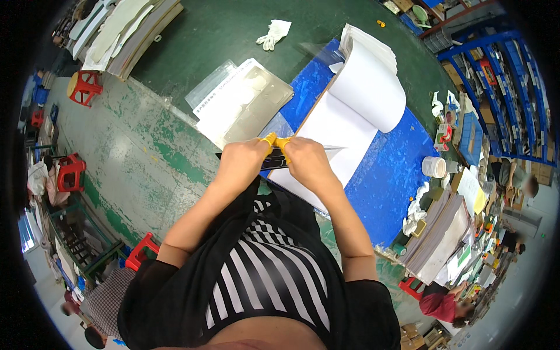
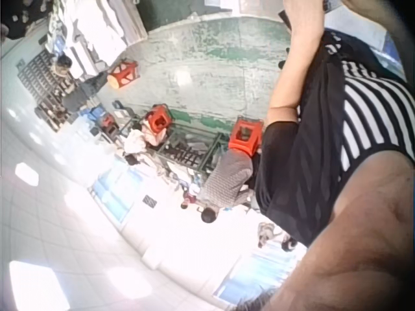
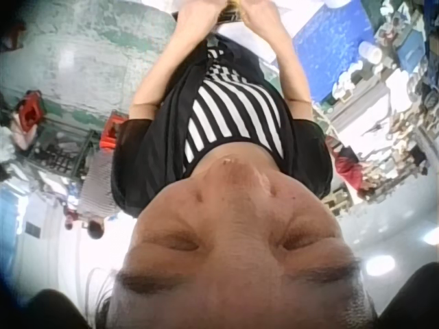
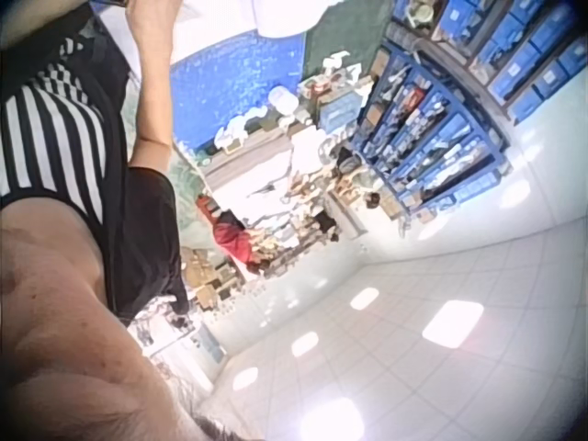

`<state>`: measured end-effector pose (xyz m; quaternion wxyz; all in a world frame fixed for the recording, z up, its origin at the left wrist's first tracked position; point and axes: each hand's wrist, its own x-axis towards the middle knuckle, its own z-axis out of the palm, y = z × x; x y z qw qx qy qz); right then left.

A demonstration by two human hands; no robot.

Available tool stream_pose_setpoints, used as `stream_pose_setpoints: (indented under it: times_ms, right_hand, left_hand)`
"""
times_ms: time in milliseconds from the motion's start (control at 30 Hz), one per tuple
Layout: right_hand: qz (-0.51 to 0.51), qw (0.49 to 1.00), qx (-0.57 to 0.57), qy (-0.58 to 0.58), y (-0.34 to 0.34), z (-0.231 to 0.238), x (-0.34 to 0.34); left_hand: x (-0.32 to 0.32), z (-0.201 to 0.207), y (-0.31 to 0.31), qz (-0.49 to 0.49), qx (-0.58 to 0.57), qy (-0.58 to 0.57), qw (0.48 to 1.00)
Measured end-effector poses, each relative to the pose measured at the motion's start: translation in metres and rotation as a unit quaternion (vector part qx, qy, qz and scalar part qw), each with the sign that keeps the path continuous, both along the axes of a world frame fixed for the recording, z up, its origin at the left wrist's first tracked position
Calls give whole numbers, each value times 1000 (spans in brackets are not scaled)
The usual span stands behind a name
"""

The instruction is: Inspecting and organizing flat metal sheets with cutouts in a fabrication facility.

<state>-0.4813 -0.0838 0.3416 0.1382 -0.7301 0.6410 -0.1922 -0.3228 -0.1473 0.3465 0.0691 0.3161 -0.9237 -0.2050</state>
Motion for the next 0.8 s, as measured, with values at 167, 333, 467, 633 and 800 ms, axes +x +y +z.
stream_pose_setpoints:
  times_ms: [167, 333, 467, 633, 800]
  right_hand:
    - [-114, 979, -163, -35, -2, 10, 7]
    - [-285, 915, -75, -274, 13, -71, -17]
    - [-366, 707, 128, -591, 17, -139, -17]
    - [-321, 680, 129, -647, -5, -157, -3]
    - [-340, 736, 96, -578, -35, -189, 5]
  left_hand:
    - [23, -16, -18, 94, -17, 66, 993]
    - [45, -25, -32, 223, 135, 134, 956]
    - [48, -42, -43, 251, 236, 244, 906]
    - [60, -105, -70, 282, 298, 303, 860]
    - [53, -152, -106, 320, 115, 155, 928]
